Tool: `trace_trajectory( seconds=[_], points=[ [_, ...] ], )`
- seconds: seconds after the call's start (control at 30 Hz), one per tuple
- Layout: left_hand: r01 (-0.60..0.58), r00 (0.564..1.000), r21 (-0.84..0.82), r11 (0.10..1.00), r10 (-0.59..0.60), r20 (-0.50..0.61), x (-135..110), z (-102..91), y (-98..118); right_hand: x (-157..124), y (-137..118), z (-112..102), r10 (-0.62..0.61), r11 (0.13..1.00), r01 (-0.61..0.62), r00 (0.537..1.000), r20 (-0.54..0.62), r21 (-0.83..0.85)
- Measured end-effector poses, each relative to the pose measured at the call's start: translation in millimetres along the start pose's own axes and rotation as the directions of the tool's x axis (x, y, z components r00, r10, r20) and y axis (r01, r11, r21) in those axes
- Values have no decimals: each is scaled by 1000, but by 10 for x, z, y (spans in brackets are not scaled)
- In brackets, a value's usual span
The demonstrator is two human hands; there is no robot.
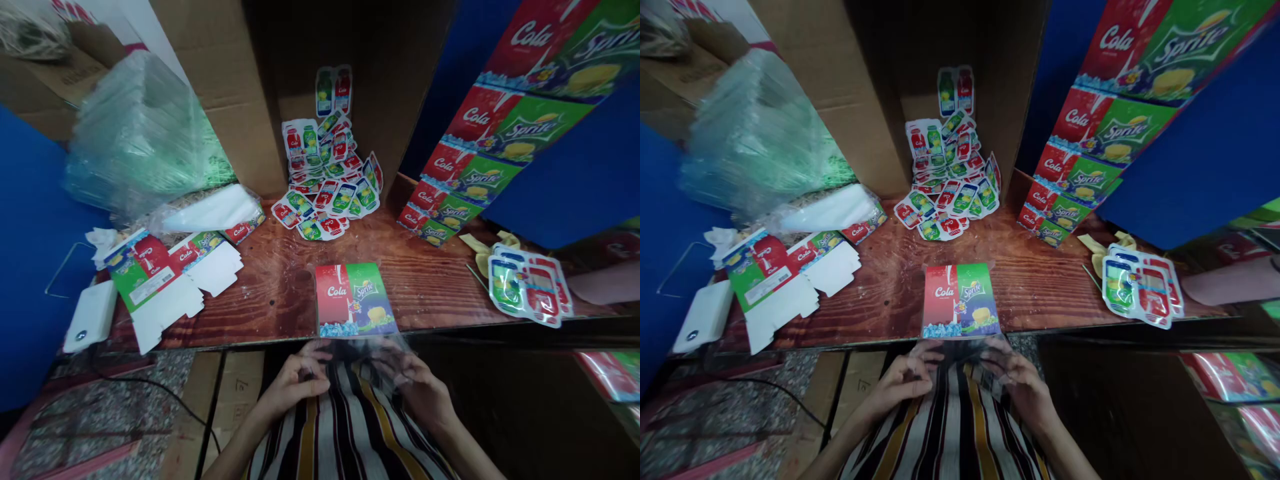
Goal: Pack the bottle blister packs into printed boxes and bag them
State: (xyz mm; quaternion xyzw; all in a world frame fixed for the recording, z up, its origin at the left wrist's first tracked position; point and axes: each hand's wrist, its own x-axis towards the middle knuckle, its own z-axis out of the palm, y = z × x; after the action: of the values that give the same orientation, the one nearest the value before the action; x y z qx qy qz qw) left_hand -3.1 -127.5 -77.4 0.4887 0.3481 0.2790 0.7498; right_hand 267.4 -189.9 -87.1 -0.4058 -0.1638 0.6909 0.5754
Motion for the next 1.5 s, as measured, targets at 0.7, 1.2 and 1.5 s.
trace_trajectory(
  seconds=[0.7,1.2,1.5],
  points=[
    [-155,987,-120,981,158,18,-169,240,397,-249,-179,68,-71,997,76,988,138,-32],
    [51,995,40,998,-47,-93,-182,108,112,-258,-103,120,-93,994,99,987,133,-40],
    [-31,998,-84,996,26,-58,-20,109,-102,42,6,-22,-80,994,70,990,120,80]
  ],
)
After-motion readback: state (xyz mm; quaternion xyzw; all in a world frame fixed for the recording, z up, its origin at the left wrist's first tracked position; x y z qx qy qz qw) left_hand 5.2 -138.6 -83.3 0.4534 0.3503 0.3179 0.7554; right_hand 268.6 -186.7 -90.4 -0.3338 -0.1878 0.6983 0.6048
